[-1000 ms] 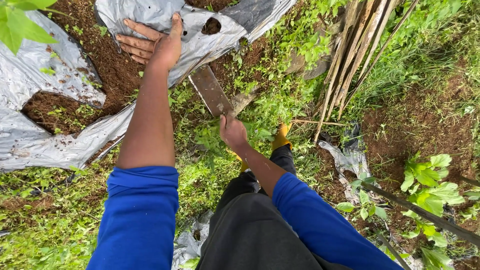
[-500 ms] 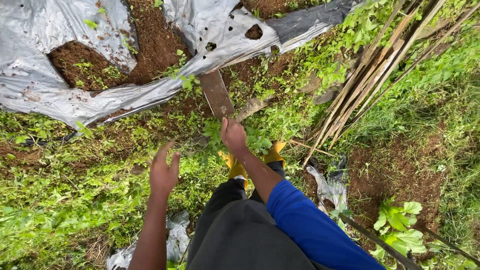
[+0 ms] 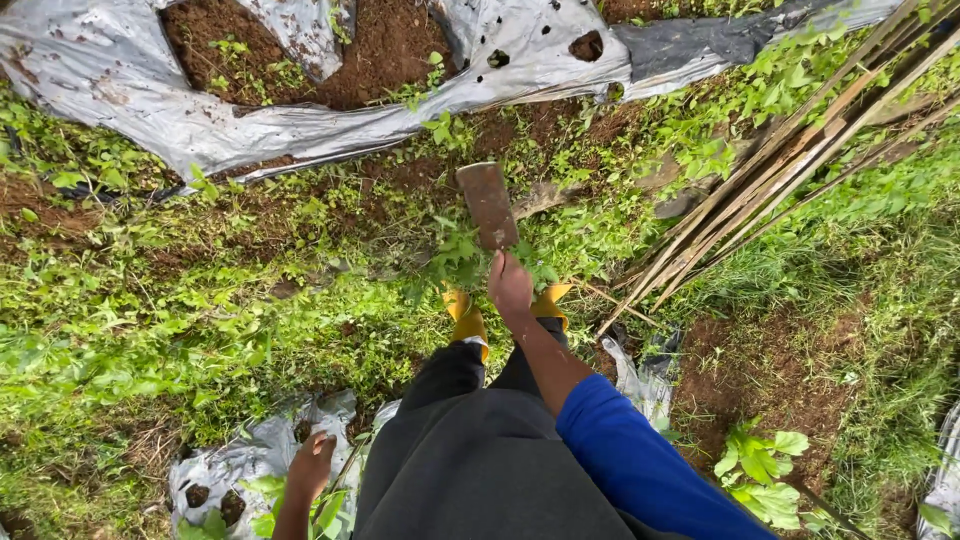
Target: The person pulls weeds from an agricultural bed by hand and using a hand tool, clearing the soil area around plants.
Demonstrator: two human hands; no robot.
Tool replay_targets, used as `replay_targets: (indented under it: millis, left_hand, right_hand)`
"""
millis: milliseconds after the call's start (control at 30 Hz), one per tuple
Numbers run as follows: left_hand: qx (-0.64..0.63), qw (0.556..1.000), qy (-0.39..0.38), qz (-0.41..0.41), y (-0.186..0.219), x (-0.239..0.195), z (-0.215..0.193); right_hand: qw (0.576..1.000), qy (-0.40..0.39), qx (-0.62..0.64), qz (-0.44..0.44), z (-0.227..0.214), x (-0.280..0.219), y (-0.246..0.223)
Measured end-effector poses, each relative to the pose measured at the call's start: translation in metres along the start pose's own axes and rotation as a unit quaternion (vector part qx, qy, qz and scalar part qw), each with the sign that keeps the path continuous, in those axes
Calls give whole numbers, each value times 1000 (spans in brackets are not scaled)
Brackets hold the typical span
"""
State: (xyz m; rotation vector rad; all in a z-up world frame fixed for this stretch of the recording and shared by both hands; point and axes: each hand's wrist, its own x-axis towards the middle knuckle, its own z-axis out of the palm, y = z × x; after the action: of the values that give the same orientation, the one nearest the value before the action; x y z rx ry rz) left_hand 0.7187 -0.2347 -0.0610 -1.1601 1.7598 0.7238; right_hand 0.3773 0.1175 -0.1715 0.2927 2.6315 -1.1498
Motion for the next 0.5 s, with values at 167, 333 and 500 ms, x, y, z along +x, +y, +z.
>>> replay_targets:
  millis: [167, 333, 500]
  left_hand:
    - [1, 999, -40, 4, -9, -3, 14]
    - [-29, 999, -19, 40, 19, -1, -1]
    - [-36, 997, -5, 63, 33, 9, -13]
  right_hand:
    - [997, -34, -66, 12, 9, 2, 0]
    - [985, -109, -111, -79, 28, -33, -1]
    - [990, -40, 44, 126, 3, 14, -7]
